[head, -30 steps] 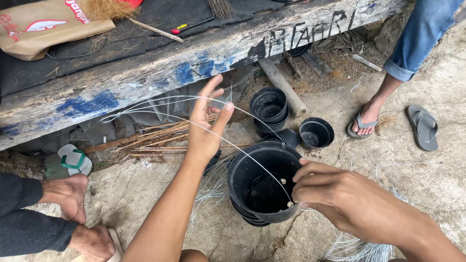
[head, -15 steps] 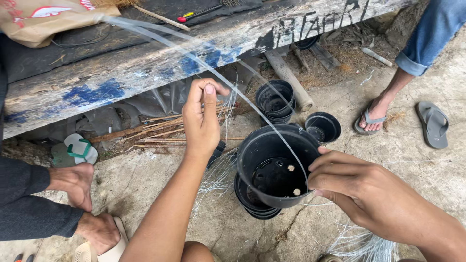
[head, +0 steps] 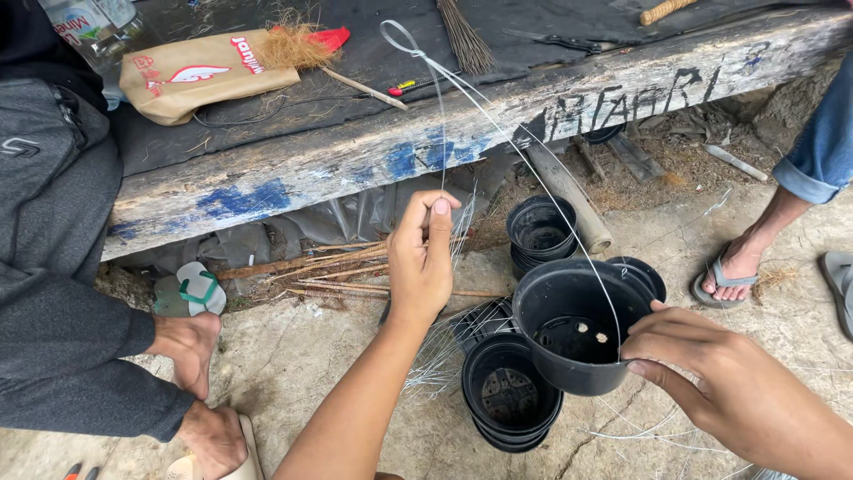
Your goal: The person threads white string through holes in black plastic plant pots, ties knots to secure the string, and uses a knife to cut the string. They repeat this process for several pots, stacking the finished ones.
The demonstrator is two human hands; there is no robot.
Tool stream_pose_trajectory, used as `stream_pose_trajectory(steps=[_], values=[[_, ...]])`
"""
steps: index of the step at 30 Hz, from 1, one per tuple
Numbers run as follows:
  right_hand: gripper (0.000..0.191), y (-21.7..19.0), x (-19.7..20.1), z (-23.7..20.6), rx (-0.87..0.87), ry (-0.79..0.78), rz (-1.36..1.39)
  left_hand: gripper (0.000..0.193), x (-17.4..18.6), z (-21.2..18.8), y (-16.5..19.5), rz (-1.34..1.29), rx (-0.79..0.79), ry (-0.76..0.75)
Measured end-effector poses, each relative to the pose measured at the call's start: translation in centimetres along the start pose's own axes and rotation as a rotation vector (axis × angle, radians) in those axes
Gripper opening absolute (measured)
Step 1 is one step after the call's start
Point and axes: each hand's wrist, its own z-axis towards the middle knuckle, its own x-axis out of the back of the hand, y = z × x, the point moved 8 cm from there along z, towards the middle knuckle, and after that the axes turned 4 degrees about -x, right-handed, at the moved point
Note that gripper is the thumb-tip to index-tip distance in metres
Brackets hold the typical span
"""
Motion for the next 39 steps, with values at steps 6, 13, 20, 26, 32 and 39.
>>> stream_pose_trajectory(steps=[6,13,20,26,32,39], values=[[0.019,-0.7,-1.3,0.7,-0.012,-0.076,0.011,0.025,-1.6,-0.3,1.2,-0.238,0.016,-0.025],[0.019,-3.1,-2.6,1.0,-0.005,-0.145,0.033,0.026,-4.0,-1.8,1.8,-0.504,0.156,-0.114],[0.025,-3.4,-4.4,1.7,-0.083,-0.243,-0.057,0.028,-3.7,-2.2,1.2,-0.506,0.129,-0.137],[0.023,-2.4,-5.8,1.6,-0.024,-0.255,-0.086,0.028,-3.8,-2.7,0.1,-0.539,0.122,-0.161],[0.023,-1.8,-6.6,1.5,-0.045,-0.275,-0.088,0.029,-4.4,-2.9,-0.8,-0.558,0.124,-0.183],[0.026,-1.5,-7.0,2.0,-0.065,-0.298,-0.105,0.028,-4.7,-3.2,-1.5,-0.522,0.142,-0.195]])
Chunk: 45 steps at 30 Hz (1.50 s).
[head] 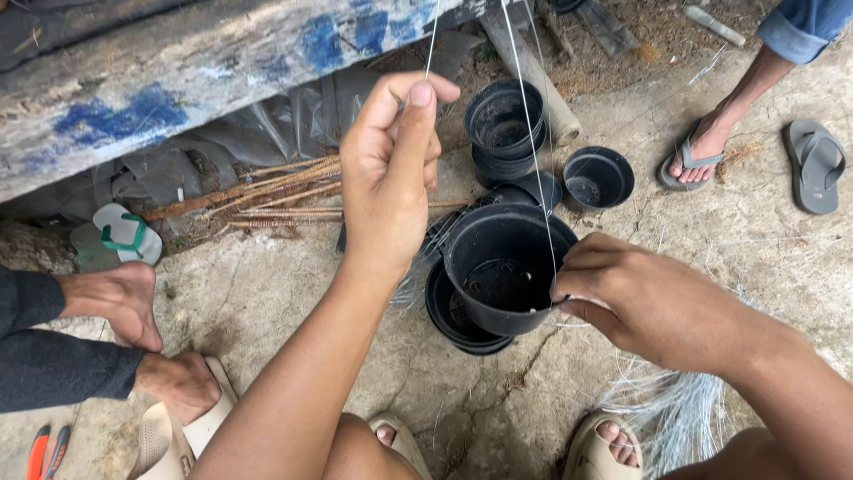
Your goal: The person threads white string through holes in black plastic plant pots, ties knots to secure the string, and uses a knife to cut the string. They repeat this process for several pots, stacking the finished ones.
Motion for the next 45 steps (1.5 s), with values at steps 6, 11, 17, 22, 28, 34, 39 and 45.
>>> stream_pose_trajectory(steps=[6,11,17,22,28,34,39,45], values=[[0.028,0.7,-0.9,0.1,-0.012,-0.042,-0.021,0.028,-0.1,0.3,-0.7,0.08,0.017,-0.014],[0.032,0.8,-1.8,0.4,0.034,-0.023,-0.047,0.027,-0.1,-0.1,-1.7,0.08,0.082,-0.014],[0.025,-0.1,-1.9,0.4,0.071,0.028,-0.034,0.028,0.1,-0.6,-2.8,0.085,0.12,-0.041],[0.023,-1.0,-2.3,1.0,0.092,-0.005,-0.026,0.028,1.1,-0.7,-4.1,0.091,0.151,-0.065],[0.022,-2.0,-2.1,1.3,0.207,0.035,-0.053,0.028,1.8,-0.8,-5.5,0.004,0.131,-0.071],[0.017,-1.4,-2.8,1.5,0.078,-0.102,-0.049,0.029,2.7,-1.1,-6.0,0.071,0.17,-0.079],[0.02,-1.7,-2.8,1.8,0.074,-0.107,-0.028,0.029,2.8,-1.4,-5.8,0.102,0.173,-0.095],[0.023,-1.5,-3.2,1.9,0.084,-0.108,-0.023,0.03,2.9,-1.4,-5.9,0.158,0.17,-0.097]])
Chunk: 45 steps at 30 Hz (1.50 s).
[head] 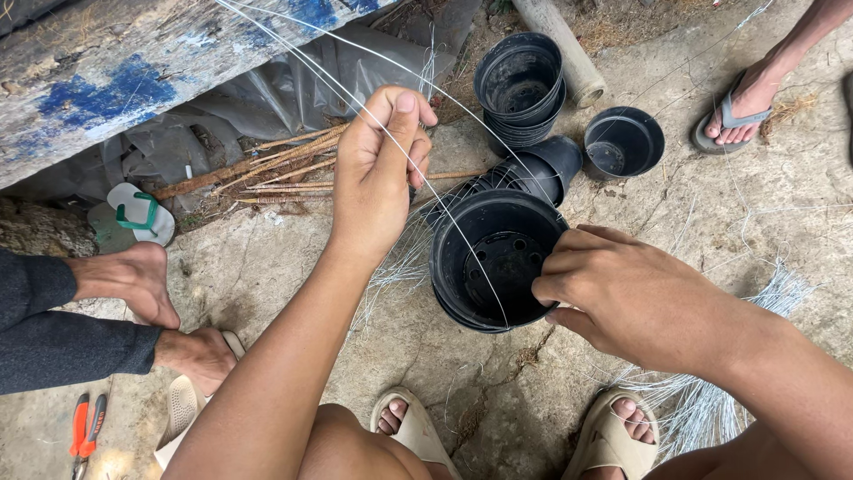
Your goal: The person threads white string through holes in black plastic plant pots, ties knots to secure the string, and uses a knife to cut the string. They repeat this process for several pots, stacking the finished ones.
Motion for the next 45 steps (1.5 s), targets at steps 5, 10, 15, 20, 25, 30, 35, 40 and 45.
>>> stream_pose_trajectory(steps=[5,10,15,20,25,30,35,40,45], values=[[0.023,0.2,-0.2,0.3,-0.002,-0.011,-0.016,0.031,0.3,0.0,-0.6,0.009,0.004,-0.009],[0.019,0.0,-0.4,0.9,0.0,-0.03,-0.015,0.032,1.0,0.0,-1.9,0.056,-0.018,-0.012],[0.015,-0.1,-0.3,1.3,0.01,-0.043,-0.041,0.029,0.7,-0.2,-4.6,0.122,0.11,-0.145],[0.018,0.2,-0.4,1.8,-0.023,-0.04,0.012,0.031,1.2,-1.4,-8.1,0.37,0.427,-0.221],[0.017,0.4,-0.5,1.8,-0.039,-0.06,-0.014,0.027,0.6,-1.3,-8.2,0.278,0.347,-0.271],[0.019,0.3,-0.4,1.9,-0.034,-0.063,-0.008,0.03,0.6,-1.8,-8.5,0.373,0.371,-0.336],[0.021,0.4,-0.4,2.0,-0.026,-0.054,0.0,0.031,2.0,-3.2,-10.3,0.585,0.695,-0.43],[0.02,0.4,-0.3,2.0,-0.023,-0.052,0.01,0.029,2.0,-3.6,-10.0,0.585,0.67,-0.526],[0.019,0.2,-0.5,2.3,-0.022,-0.069,0.006,0.022,2.3,-3.6,-8.6,0.988,0.663,-0.494]])
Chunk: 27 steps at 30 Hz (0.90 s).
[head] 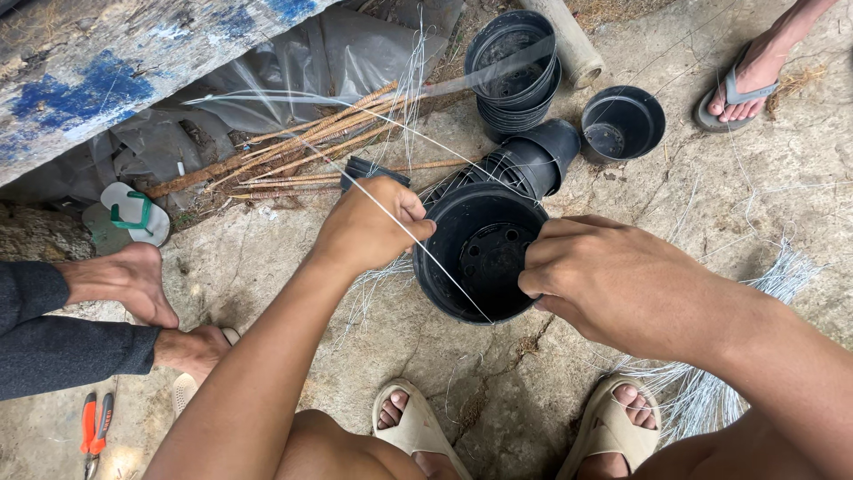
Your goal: The person threads white string through holes in black plastic plant pots, ties knots to secure the string, and uses a knife to cut the string. They repeat this process for several pots, stacking the finished ones.
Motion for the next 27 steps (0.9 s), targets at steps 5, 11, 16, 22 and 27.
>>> stream_pose_trajectory(steps=[5,11,16,22,27], values=[[0.017,0.1,-0.2,0.2,0.007,0.007,-0.018,0.02,1.9,-1.4,1.8,0.112,0.07,0.135],[0.018,-0.1,0.9,-0.2,0.029,0.076,0.012,0.02,2.8,-2.3,2.8,0.124,0.069,0.127],[0.025,0.6,0.1,-0.5,-0.081,-0.043,-0.049,0.015,2.9,-2.5,2.9,0.066,0.064,0.161],[0.016,-0.6,3.2,-1.6,0.232,0.37,-0.001,0.014,3.5,-3.1,3.0,0.025,0.036,0.207],[0.028,1.9,6.4,-2.2,-0.173,0.504,0.045,0.014,4.4,-3.8,3.1,-0.068,0.078,0.253]])
